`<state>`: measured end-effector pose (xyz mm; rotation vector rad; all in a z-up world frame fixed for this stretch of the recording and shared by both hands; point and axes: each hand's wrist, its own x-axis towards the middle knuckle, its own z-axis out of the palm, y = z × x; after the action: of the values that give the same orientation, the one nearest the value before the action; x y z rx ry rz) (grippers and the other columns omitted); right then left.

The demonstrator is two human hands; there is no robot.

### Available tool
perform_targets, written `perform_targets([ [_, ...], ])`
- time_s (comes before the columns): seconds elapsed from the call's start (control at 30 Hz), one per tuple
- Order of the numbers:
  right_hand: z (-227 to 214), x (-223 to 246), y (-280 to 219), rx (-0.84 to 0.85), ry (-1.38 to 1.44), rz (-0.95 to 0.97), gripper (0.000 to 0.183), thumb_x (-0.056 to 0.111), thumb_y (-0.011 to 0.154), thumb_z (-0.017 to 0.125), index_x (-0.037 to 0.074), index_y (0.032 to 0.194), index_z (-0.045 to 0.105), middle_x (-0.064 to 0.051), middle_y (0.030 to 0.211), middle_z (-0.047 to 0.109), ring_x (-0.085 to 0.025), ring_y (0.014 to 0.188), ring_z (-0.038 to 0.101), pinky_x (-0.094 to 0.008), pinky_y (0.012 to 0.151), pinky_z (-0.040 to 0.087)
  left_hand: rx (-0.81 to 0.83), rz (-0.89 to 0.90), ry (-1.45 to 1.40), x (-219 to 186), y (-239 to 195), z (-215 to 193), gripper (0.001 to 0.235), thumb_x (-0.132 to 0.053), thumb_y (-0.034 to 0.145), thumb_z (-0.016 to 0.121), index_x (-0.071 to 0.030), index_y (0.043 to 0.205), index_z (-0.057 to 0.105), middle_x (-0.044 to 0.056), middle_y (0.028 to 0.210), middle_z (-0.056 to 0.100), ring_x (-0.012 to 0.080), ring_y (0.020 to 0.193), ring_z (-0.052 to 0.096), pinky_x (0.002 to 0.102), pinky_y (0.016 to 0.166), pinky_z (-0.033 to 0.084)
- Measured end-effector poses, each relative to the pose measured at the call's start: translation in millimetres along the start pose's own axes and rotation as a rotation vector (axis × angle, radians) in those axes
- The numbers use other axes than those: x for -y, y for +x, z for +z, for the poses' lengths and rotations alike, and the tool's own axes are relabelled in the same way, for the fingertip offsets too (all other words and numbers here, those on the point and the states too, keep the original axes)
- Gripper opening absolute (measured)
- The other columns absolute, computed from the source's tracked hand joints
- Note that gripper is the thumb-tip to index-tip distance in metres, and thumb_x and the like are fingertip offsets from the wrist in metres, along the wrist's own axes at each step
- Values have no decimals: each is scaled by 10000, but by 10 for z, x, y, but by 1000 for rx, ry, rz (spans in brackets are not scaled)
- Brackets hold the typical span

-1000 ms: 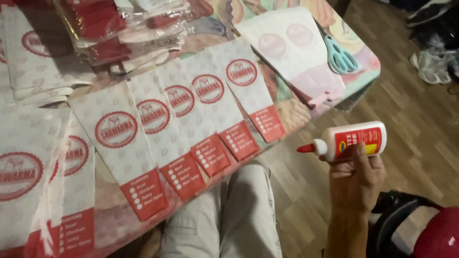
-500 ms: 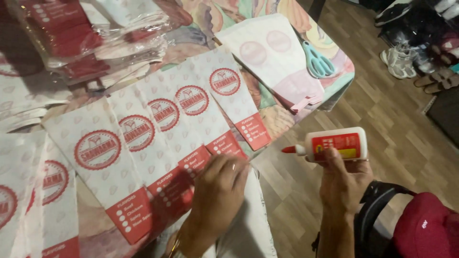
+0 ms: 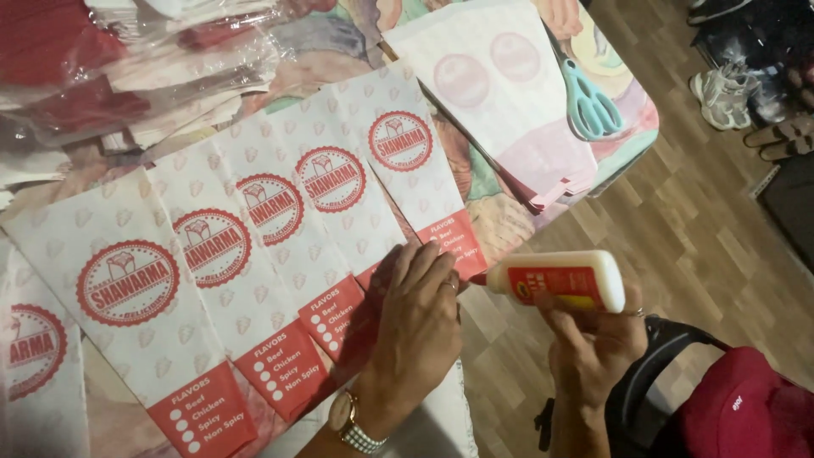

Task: Manually assembling paper bags by aligning templates, applying glue to the side flaps, and folding them to bond.

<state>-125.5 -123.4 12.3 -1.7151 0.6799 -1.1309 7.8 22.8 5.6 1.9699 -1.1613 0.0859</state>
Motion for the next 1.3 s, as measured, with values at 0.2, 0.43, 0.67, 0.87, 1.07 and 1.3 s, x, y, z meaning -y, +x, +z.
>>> perform_targets([
  [0.2, 75, 31, -75, 94, -205, -43, 480, 53, 789, 850, -57, 1176, 588, -42, 908, 550, -116, 824, 563, -267, 722, 553, -25, 1, -30, 28, -23, 1, 367, 162, 660, 581, 133, 1003, 709, 224, 1178, 712, 356, 1229, 595, 523, 1230, 317],
  [0.43, -5, -78, 61, 26, -227, -60, 468, 69, 772, 870, -35, 1135, 595, -38, 903, 586, -106, 787, 580, -223, 657, 533, -38, 7, -16, 76, -10, 35, 317, 85, 772, 616, 112, 1071, 718, 161, 1166, 710, 332, 1199, 605, 532, 1193, 342],
  [0.67, 71, -13, -69, 74, -193, -15, 436, 60, 742, 851, 63, 992, 495, 14, 784, 438, -62, 674, 421, -202, 573, 395, -72, 9, -45, 96, -14, 66, 238, 145, 758, 547, 102, 924, 712, 168, 1139, 719, 341, 1191, 617, 554, 1192, 345],
  [0.87, 57, -25, -75, 9, -132, -4, 518, 27, 749, 861, -14, 1177, 573, -88, 928, 616, -146, 804, 622, -271, 704, 607, -13, -33, -64, 127, -51, 93, 316, 77, 752, 626, 86, 1056, 716, 139, 1192, 705, 314, 1238, 592, 555, 1203, 311],
  [1.07, -40, -249, -148, -20, -64, -152, 500, -22, 764, 787, -45, 1207, 556, -162, 1025, 651, -236, 896, 686, -329, 722, 652, 1, -48, -79, 128, -38, 86, 365, 10, 746, 722, 82, 1103, 716, 126, 1200, 700, 302, 1258, 578, 558, 1211, 284],
  [1.3, 74, -172, -329, -81, -131, -142, 426, -35, 716, 839, 31, 972, 505, -52, 819, 535, -128, 756, 539, -264, 687, 496, -58, -25, -103, 93, 6, 1, 218, 89, 772, 670, 84, 987, 712, 127, 1140, 698, 311, 1198, 596, 584, 1168, 328],
])
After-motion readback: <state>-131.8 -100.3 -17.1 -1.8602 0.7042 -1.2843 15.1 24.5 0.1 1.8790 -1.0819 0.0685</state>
